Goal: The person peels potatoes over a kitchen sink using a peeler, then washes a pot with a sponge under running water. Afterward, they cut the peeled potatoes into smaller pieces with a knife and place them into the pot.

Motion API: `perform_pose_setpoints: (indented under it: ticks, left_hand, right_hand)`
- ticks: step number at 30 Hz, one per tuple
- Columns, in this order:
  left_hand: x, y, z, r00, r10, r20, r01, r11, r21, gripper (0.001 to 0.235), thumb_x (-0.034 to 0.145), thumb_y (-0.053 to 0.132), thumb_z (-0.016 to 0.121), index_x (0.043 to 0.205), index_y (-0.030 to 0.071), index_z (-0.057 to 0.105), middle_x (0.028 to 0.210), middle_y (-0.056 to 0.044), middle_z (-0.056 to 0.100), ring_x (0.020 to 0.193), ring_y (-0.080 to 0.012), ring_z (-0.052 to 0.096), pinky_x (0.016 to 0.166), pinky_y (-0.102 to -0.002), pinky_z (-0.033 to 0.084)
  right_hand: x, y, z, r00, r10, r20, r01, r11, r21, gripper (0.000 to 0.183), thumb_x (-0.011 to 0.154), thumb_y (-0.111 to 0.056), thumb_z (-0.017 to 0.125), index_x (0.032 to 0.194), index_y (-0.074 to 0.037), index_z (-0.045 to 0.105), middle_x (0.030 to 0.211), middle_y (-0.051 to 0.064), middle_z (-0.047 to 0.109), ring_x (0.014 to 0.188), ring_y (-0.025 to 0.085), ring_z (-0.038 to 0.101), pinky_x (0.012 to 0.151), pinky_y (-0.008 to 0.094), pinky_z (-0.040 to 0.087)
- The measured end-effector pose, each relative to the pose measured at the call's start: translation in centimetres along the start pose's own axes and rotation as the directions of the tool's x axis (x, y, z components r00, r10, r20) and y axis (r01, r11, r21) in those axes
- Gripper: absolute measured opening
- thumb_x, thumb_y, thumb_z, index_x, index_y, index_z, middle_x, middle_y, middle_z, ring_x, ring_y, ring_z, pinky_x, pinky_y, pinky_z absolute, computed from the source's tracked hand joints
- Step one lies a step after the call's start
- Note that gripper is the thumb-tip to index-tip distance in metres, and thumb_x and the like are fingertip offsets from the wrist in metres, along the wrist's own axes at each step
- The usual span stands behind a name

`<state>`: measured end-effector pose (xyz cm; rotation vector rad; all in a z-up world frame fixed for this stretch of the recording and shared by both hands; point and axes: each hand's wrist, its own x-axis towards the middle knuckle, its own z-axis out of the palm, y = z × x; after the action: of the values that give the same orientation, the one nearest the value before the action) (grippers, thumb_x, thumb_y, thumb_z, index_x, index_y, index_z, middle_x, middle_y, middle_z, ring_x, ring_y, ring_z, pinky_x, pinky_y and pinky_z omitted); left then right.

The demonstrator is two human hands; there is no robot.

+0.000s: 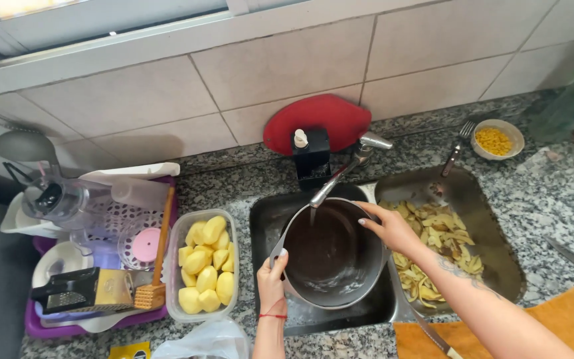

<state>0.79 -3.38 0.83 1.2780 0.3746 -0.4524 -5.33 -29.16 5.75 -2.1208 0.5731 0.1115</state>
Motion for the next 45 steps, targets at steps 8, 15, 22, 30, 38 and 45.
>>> perform_pose_setpoints:
  ticks: [8, 15, 22, 30, 38, 45]
  left_hand:
    - [-2.5, 3.1, 1.6, 0.964, 0.117, -0.237, -0.100, 0.991, 0.083, 0.017, 0.078, 0.016, 0.072, 0.078, -0.001, 0.074, 0.066, -0.001, 0.058, 0.066, -0.0114, 0.047, 0.057, -0.027, 0.044]
    - [-5.0, 2.3, 2.9, 0.637, 0.756, 0.152, -0.505, 0.260, 0.823, 0.050, 0.081, 0.032, 0.066, 0.051, 0.009, 0.035, 0.052, -0.002, 0.039, 0.050, -0.0188, 0.041, 0.048, -0.035, 0.033]
    - [-6.5, 0.8, 2.8, 0.373, 0.759, 0.534, -0.676, -0.172, 0.717, 0.044, 0.081, 0.023, 0.068, 0.056, 0.009, 0.034, 0.057, -0.005, 0.036, 0.052, -0.0251, 0.034, 0.047, -0.036, 0.031]
    - [-8.2, -0.4, 2.0, 0.232, 0.625, 0.745, -0.750, -0.373, 0.547, 0.043, 0.082, 0.024, 0.064, 0.057, 0.012, 0.031, 0.059, -0.003, 0.029, 0.054, -0.0221, 0.030, 0.049, -0.035, 0.023]
    - [-10.7, 0.5, 2.3, 0.124, 0.465, 0.877, -0.808, -0.465, 0.361, 0.029, 0.080, 0.014, 0.057, 0.062, 0.012, 0.034, 0.064, -0.003, 0.028, 0.056, -0.0219, 0.027, 0.051, -0.034, 0.022]
    - [-12.2, 2.0, 2.9, 0.043, 0.492, 0.870, -0.816, -0.485, 0.314, 0.031, 0.085, 0.022, 0.054, 0.061, 0.012, 0.038, 0.064, -0.005, 0.036, 0.057, -0.0245, 0.034, 0.054, -0.037, 0.026]
  right_hand:
    - [4.4, 0.4, -2.5, 0.664, -0.611, -0.431, 0.255, 0.727, -0.638, 0.032, 0.083, -0.007, 0.056, 0.113, -0.014, 0.062, 0.123, 0.010, 0.059, 0.112, 0.029, 0.053, 0.088, 0.044, 0.044]
    - [10.7, 4.9, -4.6, 0.804, -0.532, -0.265, -0.077, 0.349, -0.934, 0.069, 0.076, -0.017, 0.054, 0.140, 0.001, 0.037, 0.116, 0.013, 0.061, 0.119, 0.024, 0.053, 0.107, 0.039, 0.032]
    - [10.5, 6.6, -4.1, 0.748, -0.604, -0.275, -0.126, 0.277, -0.952, 0.075, 0.067, -0.006, 0.056, 0.140, -0.001, 0.041, 0.068, 0.003, 0.066, 0.083, 0.017, 0.064, 0.085, 0.031, 0.045]
    - [2.1, 2.3, -6.5, 0.919, -0.317, -0.235, 0.069, 0.716, -0.695, 0.070, 0.082, -0.026, 0.061, 0.145, -0.012, 0.032, 0.084, 0.006, 0.066, 0.090, 0.024, 0.057, 0.081, 0.042, 0.044]
    - [-13.3, 10.9, -2.9, 0.998, -0.004, -0.068, -0.026, 0.899, -0.436, 0.022, 0.084, -0.033, 0.057, 0.095, -0.019, 0.069, 0.084, -0.005, 0.073, 0.074, 0.010, 0.067, 0.069, 0.028, 0.054]
    - [-24.5, 18.0, 1.3, 0.937, 0.349, -0.008, -0.291, 0.768, -0.570, 0.042, 0.074, -0.064, 0.066, 0.072, -0.027, 0.047, 0.070, -0.009, 0.057, 0.073, 0.013, 0.057, 0.066, 0.028, 0.044]
